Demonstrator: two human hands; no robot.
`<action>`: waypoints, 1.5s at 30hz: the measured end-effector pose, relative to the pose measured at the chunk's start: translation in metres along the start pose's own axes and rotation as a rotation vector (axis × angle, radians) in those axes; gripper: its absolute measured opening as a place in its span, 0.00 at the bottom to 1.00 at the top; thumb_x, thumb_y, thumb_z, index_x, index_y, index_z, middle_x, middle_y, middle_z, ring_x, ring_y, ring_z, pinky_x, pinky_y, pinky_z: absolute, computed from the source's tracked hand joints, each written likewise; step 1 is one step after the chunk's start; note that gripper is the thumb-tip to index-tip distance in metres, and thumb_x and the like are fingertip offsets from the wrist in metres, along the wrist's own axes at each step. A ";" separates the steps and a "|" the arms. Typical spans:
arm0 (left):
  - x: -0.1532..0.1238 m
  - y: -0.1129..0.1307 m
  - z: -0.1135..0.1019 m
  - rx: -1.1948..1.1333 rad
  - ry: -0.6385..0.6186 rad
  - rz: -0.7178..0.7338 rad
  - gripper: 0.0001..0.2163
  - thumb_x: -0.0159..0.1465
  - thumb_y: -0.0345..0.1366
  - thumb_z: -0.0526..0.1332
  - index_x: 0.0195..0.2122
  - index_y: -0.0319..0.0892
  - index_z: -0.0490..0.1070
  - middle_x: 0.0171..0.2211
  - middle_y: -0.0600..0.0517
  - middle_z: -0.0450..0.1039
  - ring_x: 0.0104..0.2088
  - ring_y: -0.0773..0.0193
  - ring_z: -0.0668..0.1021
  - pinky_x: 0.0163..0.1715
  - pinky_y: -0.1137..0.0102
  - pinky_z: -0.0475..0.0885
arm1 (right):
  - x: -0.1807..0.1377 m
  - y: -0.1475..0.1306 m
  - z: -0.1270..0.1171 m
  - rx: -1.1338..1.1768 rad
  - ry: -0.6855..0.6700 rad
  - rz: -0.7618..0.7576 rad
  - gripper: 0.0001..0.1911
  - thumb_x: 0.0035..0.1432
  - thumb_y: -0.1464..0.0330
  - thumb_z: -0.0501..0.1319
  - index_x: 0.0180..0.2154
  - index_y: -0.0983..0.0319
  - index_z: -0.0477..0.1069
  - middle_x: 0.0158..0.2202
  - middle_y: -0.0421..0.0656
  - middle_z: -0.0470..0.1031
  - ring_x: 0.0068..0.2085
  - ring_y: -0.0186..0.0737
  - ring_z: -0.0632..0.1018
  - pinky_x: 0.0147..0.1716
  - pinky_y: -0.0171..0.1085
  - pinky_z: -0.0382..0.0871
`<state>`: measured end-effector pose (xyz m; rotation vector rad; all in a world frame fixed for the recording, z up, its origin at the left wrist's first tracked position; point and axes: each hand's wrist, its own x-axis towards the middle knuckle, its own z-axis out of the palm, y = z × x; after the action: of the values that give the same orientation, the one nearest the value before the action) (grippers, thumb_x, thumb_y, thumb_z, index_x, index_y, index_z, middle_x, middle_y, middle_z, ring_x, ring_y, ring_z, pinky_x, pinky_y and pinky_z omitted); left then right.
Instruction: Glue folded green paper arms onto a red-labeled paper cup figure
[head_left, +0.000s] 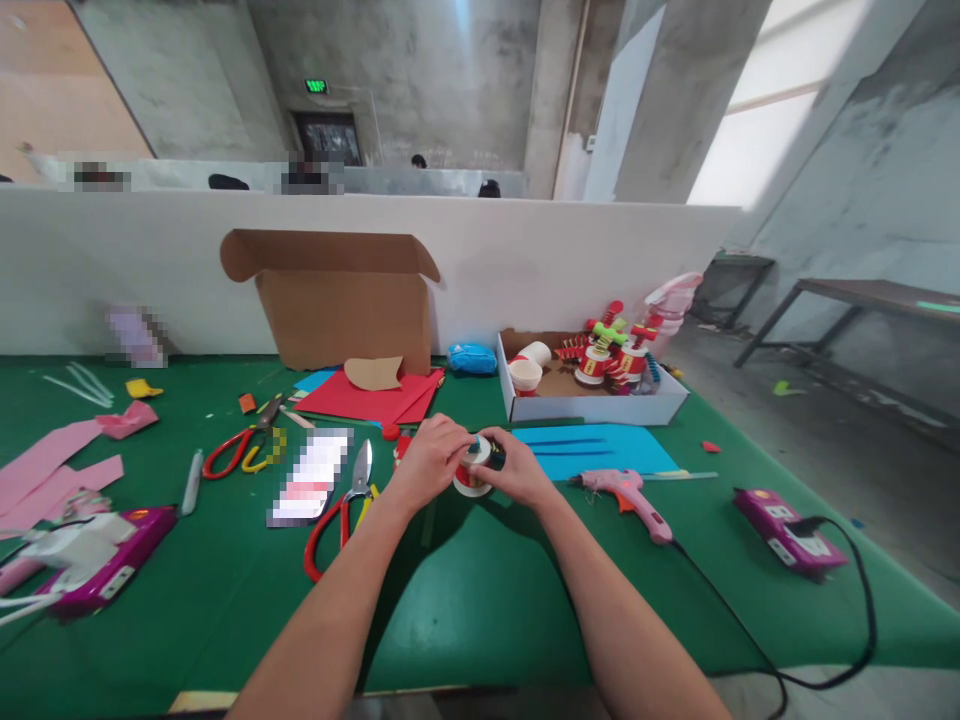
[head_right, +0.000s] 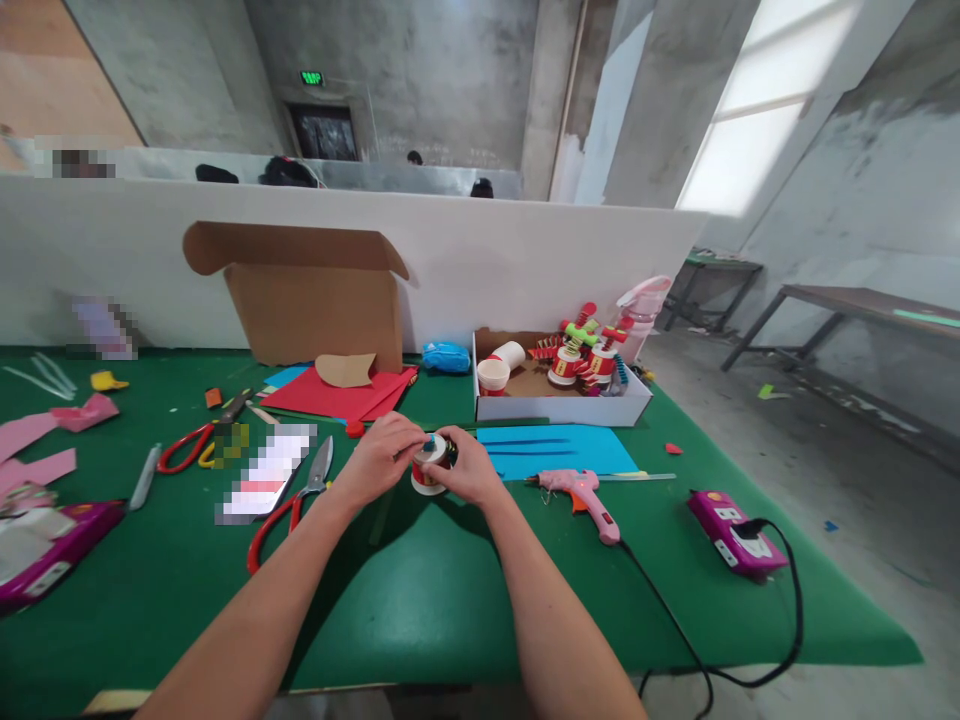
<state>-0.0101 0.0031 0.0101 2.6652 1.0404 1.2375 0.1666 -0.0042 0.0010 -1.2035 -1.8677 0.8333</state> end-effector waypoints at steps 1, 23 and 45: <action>0.000 0.001 0.000 0.009 -0.007 0.003 0.07 0.65 0.28 0.56 0.36 0.41 0.74 0.34 0.49 0.77 0.37 0.60 0.72 0.39 0.63 0.68 | 0.000 0.000 0.000 -0.002 0.003 -0.002 0.18 0.44 0.69 0.66 0.41 0.62 0.69 0.39 0.42 0.75 0.40 0.40 0.75 0.41 0.39 0.68; 0.003 0.002 -0.001 -0.060 -0.116 -0.007 0.09 0.65 0.27 0.54 0.34 0.40 0.74 0.33 0.47 0.76 0.38 0.60 0.73 0.38 0.65 0.71 | 0.000 0.001 0.000 -0.004 0.007 -0.007 0.18 0.44 0.70 0.67 0.40 0.62 0.69 0.39 0.42 0.75 0.39 0.40 0.74 0.41 0.39 0.67; 0.003 0.007 0.002 0.124 -0.241 -0.001 0.13 0.61 0.21 0.50 0.29 0.40 0.73 0.31 0.46 0.71 0.37 0.58 0.69 0.37 0.62 0.70 | 0.000 0.008 0.003 -0.002 0.028 -0.046 0.17 0.45 0.70 0.66 0.41 0.61 0.70 0.39 0.42 0.75 0.40 0.40 0.75 0.41 0.38 0.68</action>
<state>-0.0030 -0.0005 0.0123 2.8138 1.1134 0.8477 0.1681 -0.0015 -0.0073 -1.1629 -1.8670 0.7855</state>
